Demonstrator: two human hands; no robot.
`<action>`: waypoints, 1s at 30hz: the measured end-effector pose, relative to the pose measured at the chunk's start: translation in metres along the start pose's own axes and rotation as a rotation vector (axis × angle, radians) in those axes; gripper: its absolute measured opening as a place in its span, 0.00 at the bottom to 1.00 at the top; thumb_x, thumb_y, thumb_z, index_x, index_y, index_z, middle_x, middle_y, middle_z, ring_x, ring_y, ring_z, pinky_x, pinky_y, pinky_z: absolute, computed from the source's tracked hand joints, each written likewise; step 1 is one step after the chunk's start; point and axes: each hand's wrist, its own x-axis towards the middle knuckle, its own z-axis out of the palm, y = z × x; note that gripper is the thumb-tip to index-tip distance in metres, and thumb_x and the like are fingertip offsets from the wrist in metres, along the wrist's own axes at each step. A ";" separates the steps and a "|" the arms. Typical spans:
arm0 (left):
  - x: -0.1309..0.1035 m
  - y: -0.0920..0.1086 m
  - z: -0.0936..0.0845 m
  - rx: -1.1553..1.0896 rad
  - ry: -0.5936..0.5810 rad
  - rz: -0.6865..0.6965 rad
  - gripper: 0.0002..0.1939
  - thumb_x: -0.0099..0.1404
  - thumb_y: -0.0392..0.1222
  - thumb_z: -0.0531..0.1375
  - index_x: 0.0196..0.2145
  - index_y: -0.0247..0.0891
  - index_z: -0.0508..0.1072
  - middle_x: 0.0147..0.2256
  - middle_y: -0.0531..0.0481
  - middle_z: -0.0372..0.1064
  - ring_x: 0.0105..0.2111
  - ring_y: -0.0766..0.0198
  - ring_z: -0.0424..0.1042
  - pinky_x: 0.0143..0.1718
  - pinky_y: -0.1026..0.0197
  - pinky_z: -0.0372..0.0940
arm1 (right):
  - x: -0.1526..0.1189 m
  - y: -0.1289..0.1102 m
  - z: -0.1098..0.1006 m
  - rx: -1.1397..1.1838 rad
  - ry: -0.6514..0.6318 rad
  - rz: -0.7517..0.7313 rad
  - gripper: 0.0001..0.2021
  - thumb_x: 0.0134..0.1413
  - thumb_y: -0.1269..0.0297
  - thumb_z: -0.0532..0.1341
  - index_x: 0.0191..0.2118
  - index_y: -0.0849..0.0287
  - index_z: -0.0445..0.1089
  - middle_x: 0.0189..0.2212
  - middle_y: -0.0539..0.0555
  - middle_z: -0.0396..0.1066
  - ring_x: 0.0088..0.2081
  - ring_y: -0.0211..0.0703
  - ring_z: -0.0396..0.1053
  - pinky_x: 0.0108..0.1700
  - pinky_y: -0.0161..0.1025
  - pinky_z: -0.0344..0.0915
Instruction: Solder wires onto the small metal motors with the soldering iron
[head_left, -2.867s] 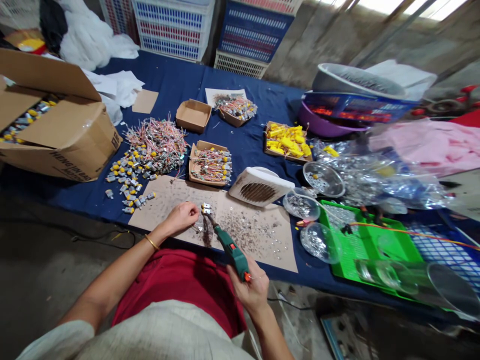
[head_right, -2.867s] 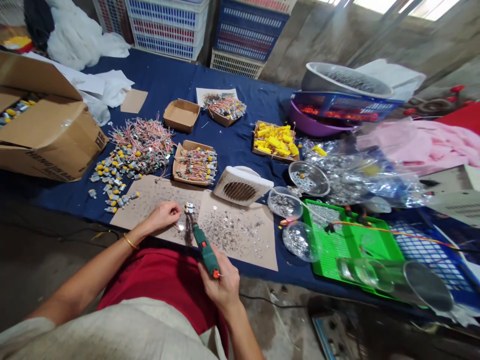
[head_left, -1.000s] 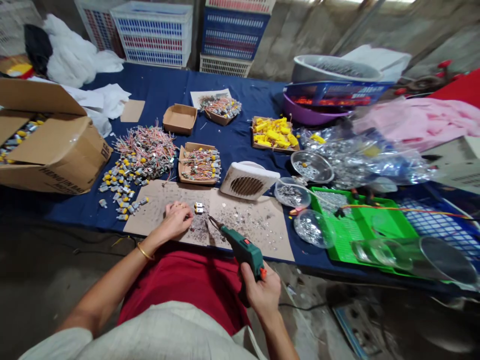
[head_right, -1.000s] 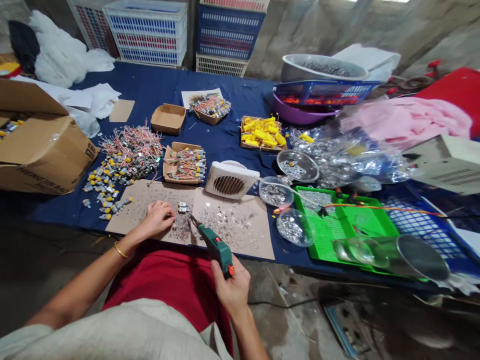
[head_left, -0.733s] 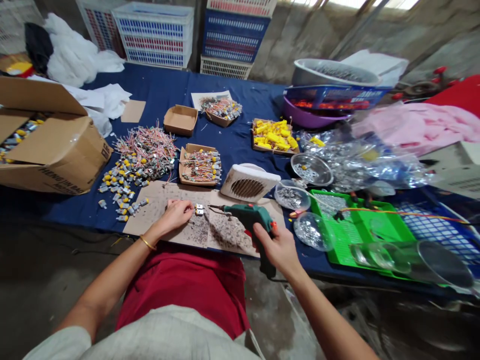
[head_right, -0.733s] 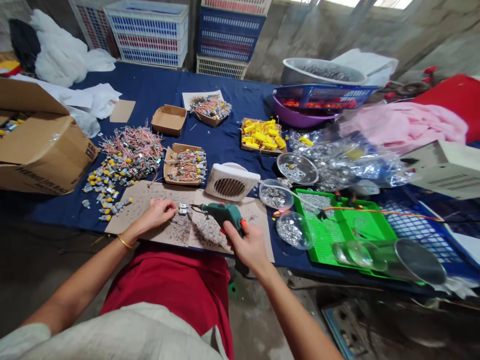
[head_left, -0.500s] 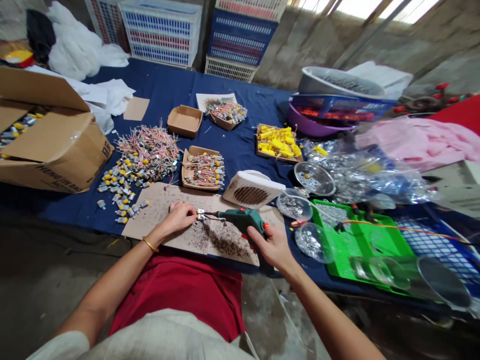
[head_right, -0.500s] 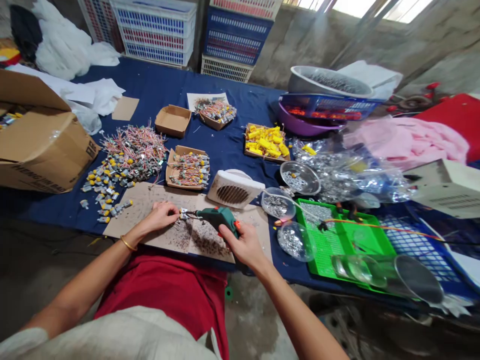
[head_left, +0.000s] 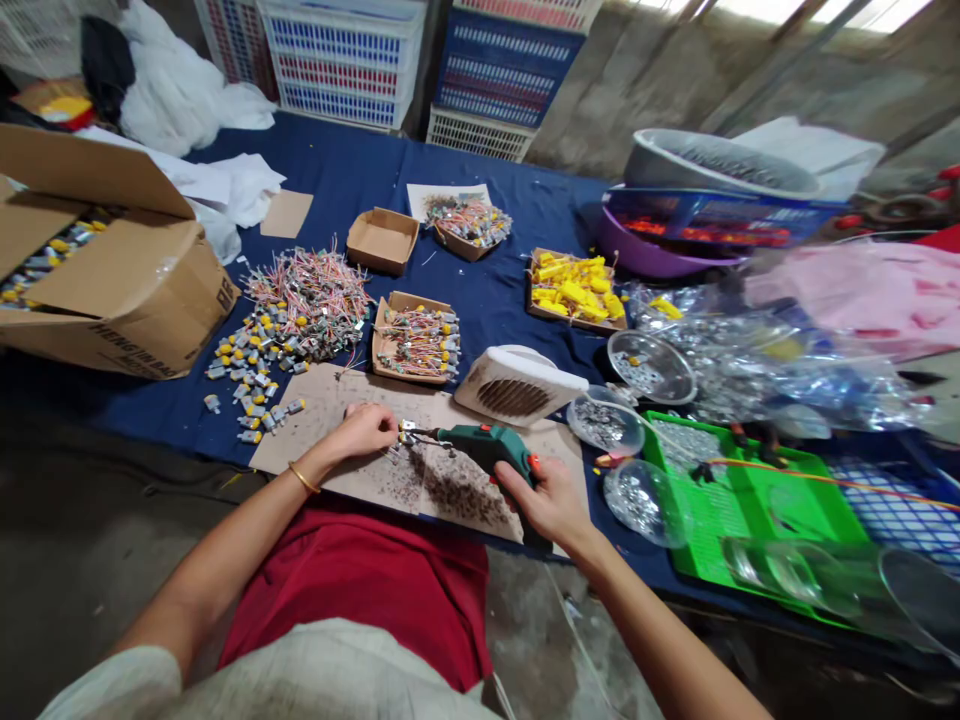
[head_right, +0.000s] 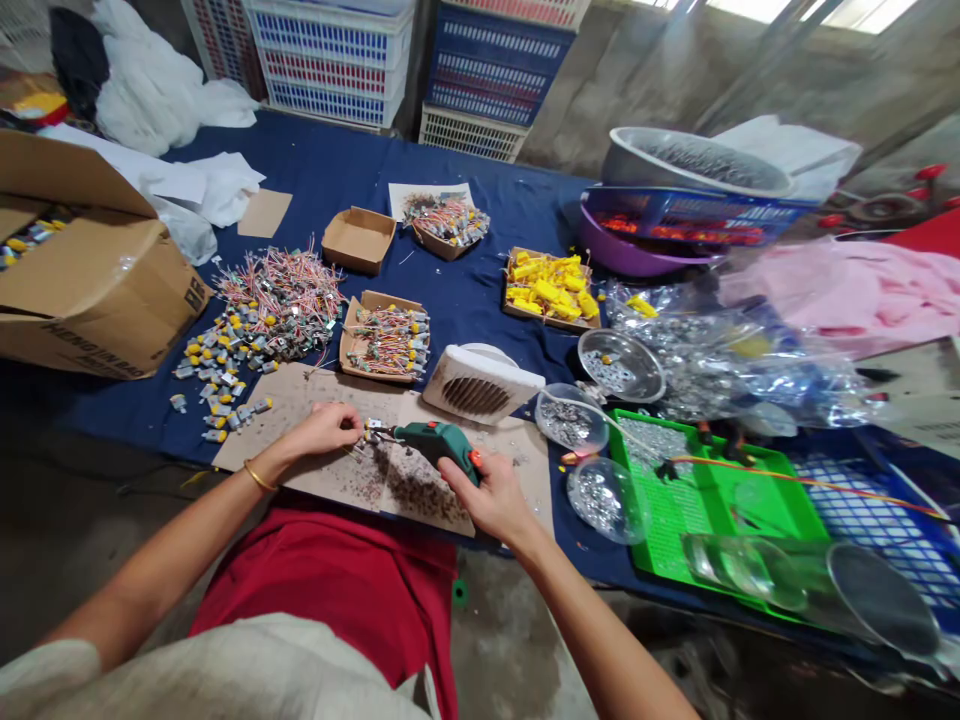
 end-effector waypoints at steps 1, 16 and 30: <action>0.000 0.000 -0.001 -0.013 -0.008 0.000 0.10 0.55 0.40 0.55 0.27 0.38 0.76 0.28 0.52 0.75 0.32 0.62 0.71 0.43 0.61 0.58 | 0.000 0.001 0.000 -0.003 0.006 0.000 0.26 0.57 0.42 0.54 0.17 0.57 0.62 0.11 0.49 0.62 0.14 0.36 0.59 0.17 0.34 0.54; 0.006 -0.002 0.000 -0.009 -0.036 -0.006 0.09 0.54 0.39 0.55 0.26 0.37 0.76 0.27 0.51 0.75 0.31 0.63 0.70 0.42 0.62 0.58 | 0.007 0.002 -0.002 -0.037 -0.022 -0.065 0.26 0.58 0.43 0.54 0.18 0.58 0.66 0.12 0.49 0.62 0.16 0.36 0.60 0.18 0.34 0.55; 0.006 -0.001 -0.001 -0.010 -0.043 -0.003 0.09 0.54 0.39 0.56 0.25 0.37 0.76 0.26 0.51 0.76 0.31 0.63 0.71 0.44 0.61 0.58 | 0.013 -0.001 -0.004 -0.076 -0.085 -0.119 0.26 0.58 0.43 0.54 0.17 0.57 0.63 0.12 0.48 0.60 0.16 0.36 0.58 0.19 0.34 0.53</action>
